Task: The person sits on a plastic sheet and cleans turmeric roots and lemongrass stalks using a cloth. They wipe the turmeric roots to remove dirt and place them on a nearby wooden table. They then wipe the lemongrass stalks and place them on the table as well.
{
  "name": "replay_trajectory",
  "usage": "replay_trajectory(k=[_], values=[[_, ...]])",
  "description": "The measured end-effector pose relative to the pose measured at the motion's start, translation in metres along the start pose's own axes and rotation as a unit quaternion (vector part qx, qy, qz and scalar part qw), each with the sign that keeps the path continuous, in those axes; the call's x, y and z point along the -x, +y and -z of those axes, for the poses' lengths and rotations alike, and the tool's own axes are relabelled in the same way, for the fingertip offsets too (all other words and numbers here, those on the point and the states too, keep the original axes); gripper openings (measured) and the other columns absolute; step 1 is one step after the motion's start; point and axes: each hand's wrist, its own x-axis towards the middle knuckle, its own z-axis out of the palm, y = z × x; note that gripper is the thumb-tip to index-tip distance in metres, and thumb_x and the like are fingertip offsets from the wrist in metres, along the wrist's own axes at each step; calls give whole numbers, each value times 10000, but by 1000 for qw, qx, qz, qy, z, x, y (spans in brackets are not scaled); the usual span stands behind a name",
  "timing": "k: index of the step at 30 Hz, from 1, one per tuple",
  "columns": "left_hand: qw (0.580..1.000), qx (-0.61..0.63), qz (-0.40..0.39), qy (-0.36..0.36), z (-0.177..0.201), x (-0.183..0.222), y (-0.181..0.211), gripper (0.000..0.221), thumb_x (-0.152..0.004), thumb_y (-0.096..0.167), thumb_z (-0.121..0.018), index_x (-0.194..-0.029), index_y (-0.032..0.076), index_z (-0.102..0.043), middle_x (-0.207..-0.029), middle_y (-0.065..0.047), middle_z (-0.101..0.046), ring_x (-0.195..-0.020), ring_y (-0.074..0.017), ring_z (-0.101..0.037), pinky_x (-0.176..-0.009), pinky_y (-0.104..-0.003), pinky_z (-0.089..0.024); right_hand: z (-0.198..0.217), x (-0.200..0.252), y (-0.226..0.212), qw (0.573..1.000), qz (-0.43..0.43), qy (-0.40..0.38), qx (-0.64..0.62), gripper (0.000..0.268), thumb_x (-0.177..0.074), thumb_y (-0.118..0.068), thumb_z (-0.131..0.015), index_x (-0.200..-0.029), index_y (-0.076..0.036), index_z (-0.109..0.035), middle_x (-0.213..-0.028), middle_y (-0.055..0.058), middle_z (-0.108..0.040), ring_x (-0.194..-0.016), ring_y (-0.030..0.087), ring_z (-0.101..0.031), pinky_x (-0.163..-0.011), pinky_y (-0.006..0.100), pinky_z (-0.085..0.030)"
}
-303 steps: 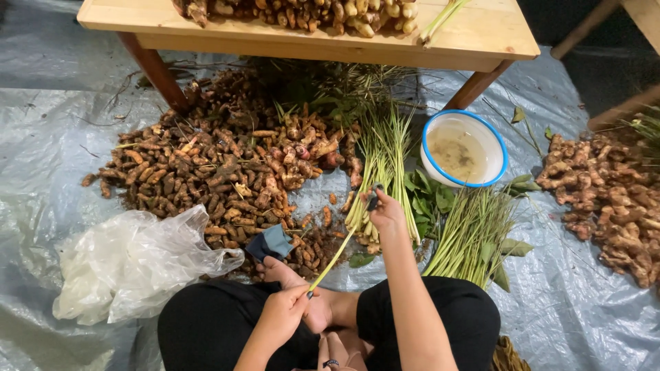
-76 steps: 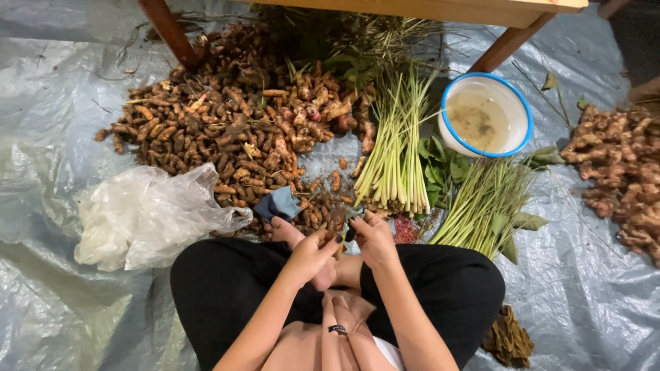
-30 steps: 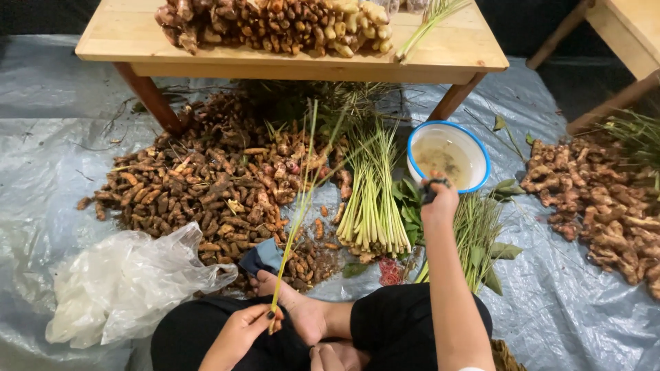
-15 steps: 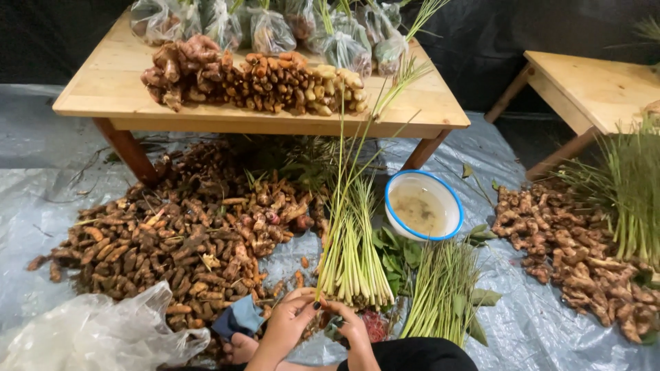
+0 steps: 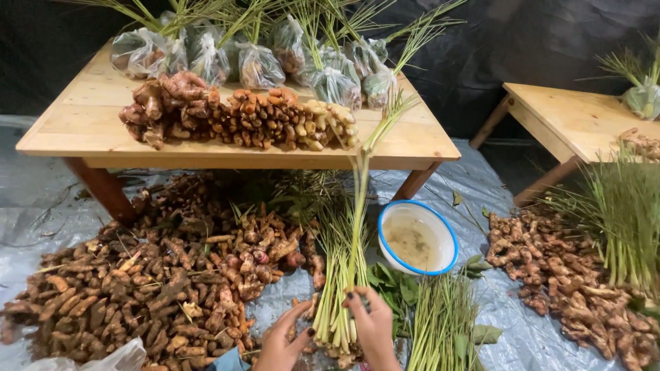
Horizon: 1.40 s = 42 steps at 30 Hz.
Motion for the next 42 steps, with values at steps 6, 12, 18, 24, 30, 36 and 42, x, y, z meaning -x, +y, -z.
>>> replay_trajectory(k=[6,12,18,24,30,36,42], values=[[993,-9,121,3,44,-78,-194,521,-987,358,-596,-1501,284,-550,-1536,74,-574,-1389,-122,-592,-1132,-358,-525,36,-119,-86,989,35,128,65,282,-1031,-311,-595,-965,-60,-706,-615,-15,-555,-454,61,-326,-412,210,-232],[958,119,253,-68,81,-133,-278,513,-1048,236,-566,-1547,185,-458,-1392,-69,-611,-1136,-237,-702,-1054,-492,-581,50,-259,-120,969,-3,211,127,346,-988,-248,-545,-736,-115,-742,-829,6,-732,-601,154,-528,-577,381,-388],[865,333,374,-35,84,-178,-302,474,-1070,126,-577,-1539,103,-516,-1511,-151,-471,-1308,-354,-543,-1169,-516,-432,28,-317,-136,964,-72,222,128,195,-958,-240,-581,-913,-65,-651,-774,32,-632,-536,132,-387,-509,355,-331],[934,143,298,-134,96,-125,-251,548,-1062,332,-532,-1572,194,-385,-1570,-54,-436,-1366,-254,-573,-1135,-499,-533,11,-347,-120,953,-86,214,198,254,-1008,-292,-571,-862,-84,-587,-807,59,-646,-575,169,-467,-499,363,-385],[965,-54,209,146,62,-41,-130,331,-992,312,-613,-1290,313,-758,-1226,117,-753,-1070,-69,-727,-958,-263,-596,6,-323,-139,970,-62,153,181,466,-956,-271,-467,-1363,-144,-655,-1241,85,-668,-732,189,-561,-637,388,-466],[969,-100,171,151,56,-39,-147,306,-981,390,-595,-1243,366,-750,-1195,169,-729,-1098,-59,-686,-948,-316,-583,23,-303,-131,982,-81,147,-88,517,-940,-122,-532,-1453,-78,-580,-774,93,-702,-597,117,-384,-537,283,-312],[974,-142,99,144,54,-24,-149,340,-992,360,-556,-1279,278,-718,-1220,117,-739,-1083,-78,-703,-897,-267,-583,40,-249,-92,979,-93,153,-102,318,-884,-372,-571,-1120,-160,-577,-1106,29,-536,-965,166,-524,-783,327,-405]])
